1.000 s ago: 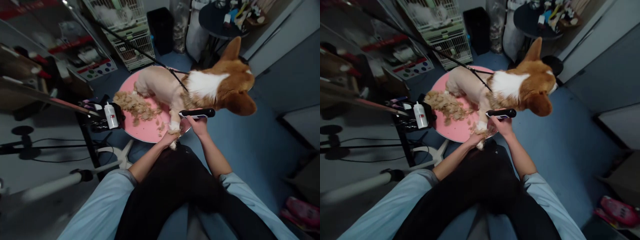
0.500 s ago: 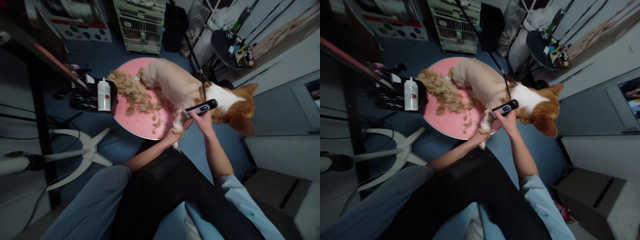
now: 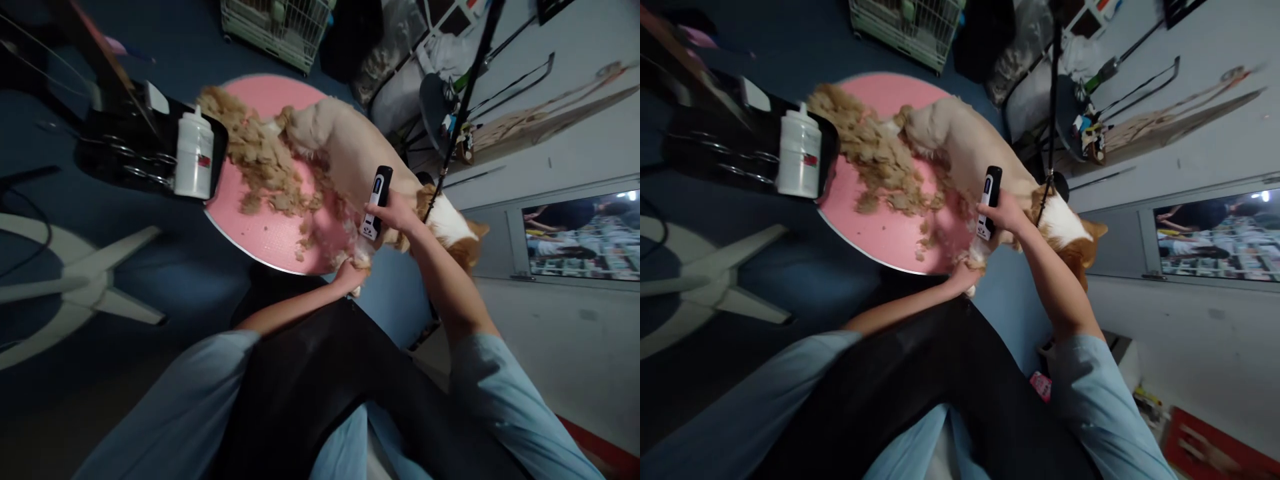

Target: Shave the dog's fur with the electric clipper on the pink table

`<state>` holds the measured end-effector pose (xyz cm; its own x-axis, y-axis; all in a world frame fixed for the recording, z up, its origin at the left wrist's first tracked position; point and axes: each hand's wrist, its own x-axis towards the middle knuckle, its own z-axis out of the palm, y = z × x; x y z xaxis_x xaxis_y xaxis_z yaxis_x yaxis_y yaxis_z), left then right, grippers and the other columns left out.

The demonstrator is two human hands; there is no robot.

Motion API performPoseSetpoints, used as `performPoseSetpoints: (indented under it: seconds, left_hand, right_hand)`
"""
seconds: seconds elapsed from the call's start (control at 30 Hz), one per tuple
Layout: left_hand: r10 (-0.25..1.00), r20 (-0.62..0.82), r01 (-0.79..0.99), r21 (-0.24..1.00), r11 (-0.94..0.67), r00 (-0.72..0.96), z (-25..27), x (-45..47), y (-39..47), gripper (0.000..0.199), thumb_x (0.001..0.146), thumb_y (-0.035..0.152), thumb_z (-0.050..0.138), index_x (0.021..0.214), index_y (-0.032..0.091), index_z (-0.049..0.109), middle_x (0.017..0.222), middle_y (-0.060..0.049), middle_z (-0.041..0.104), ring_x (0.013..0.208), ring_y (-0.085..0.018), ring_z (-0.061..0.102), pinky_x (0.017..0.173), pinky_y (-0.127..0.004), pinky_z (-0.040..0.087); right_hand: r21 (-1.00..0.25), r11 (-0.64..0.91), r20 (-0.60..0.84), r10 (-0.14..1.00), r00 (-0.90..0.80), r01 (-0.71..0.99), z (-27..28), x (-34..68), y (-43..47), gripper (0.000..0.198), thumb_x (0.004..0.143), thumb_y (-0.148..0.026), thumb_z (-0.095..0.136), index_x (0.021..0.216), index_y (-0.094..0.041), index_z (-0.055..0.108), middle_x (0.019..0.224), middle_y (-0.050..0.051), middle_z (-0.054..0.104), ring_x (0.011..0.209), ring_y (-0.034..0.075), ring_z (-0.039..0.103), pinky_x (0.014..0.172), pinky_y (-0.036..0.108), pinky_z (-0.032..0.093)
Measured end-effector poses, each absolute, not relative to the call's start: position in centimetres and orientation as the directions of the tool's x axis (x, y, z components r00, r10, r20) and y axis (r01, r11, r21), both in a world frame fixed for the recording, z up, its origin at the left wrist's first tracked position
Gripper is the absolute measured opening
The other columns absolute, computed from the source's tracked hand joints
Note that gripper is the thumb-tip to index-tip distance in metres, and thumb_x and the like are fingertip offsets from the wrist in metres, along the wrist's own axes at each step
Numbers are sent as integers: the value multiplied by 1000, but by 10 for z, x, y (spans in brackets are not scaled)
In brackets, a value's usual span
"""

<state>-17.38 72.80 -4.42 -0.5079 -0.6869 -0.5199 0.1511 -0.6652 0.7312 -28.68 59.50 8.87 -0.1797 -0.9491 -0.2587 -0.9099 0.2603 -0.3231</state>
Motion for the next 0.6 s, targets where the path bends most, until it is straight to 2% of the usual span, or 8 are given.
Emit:
performPoseSetpoints:
  seconds: [0.13, 0.2, 0.37, 0.47, 0.6]
  left_hand:
    - [-708, -516, 113, 765, -634, -482, -48, -173, 727, 19, 66, 4, 66, 81, 16, 67, 71, 1, 66, 65, -14, 58, 63, -23, 43]
    - [-716, -513, 69, 789, -611, -474, -50, -173, 727, 21, 69, 6, 68, 87, 16, 69, 77, -1, 69, 69, -15, 61, 66, -25, 44]
    - [-751, -472, 44, 833, -551, -461, -50, -176, 730, 28, 72, 10, 69, 99, 18, 70, 89, -6, 73, 79, -20, 65, 74, -28, 47]
    - [-773, -461, 55, 844, -534, -437, -48, -178, 730, 29, 71, 11, 72, 98, 19, 69, 89, -6, 73, 81, -21, 65, 77, -29, 48]
    - [-777, -475, 44, 841, -538, -413, -47, -179, 732, 27, 69, 14, 78, 93, 21, 68, 86, -5, 72, 80, -23, 66, 74, -29, 47]
  right_hand:
    - [-31, 275, -153, -951, -267, -961, 93, -276, 576, 47, 85, -47, 68, 117, -13, 60, 108, 17, 72, 110, 36, 68, 97, 52, 56]
    - [63, 260, -186, -945, -268, -963, 93, -270, 569, 45, 86, -48, 66, 116, -13, 61, 109, 18, 73, 110, 36, 69, 97, 49, 56]
    - [177, 119, -349, -921, -175, -977, 87, -250, 564, 43, 86, -49, 66, 110, -14, 63, 108, 19, 75, 103, 34, 72, 91, 43, 57]
    - [205, 41, -442, -888, -129, -978, 83, -240, 561, 41, 85, -48, 69, 109, -15, 64, 108, 19, 76, 100, 33, 73, 89, 40, 58]
    - [284, 56, -382, -909, -167, -957, 75, -237, 549, 45, 88, -47, 66, 118, -13, 61, 112, 22, 75, 107, 36, 72, 93, 44, 57]
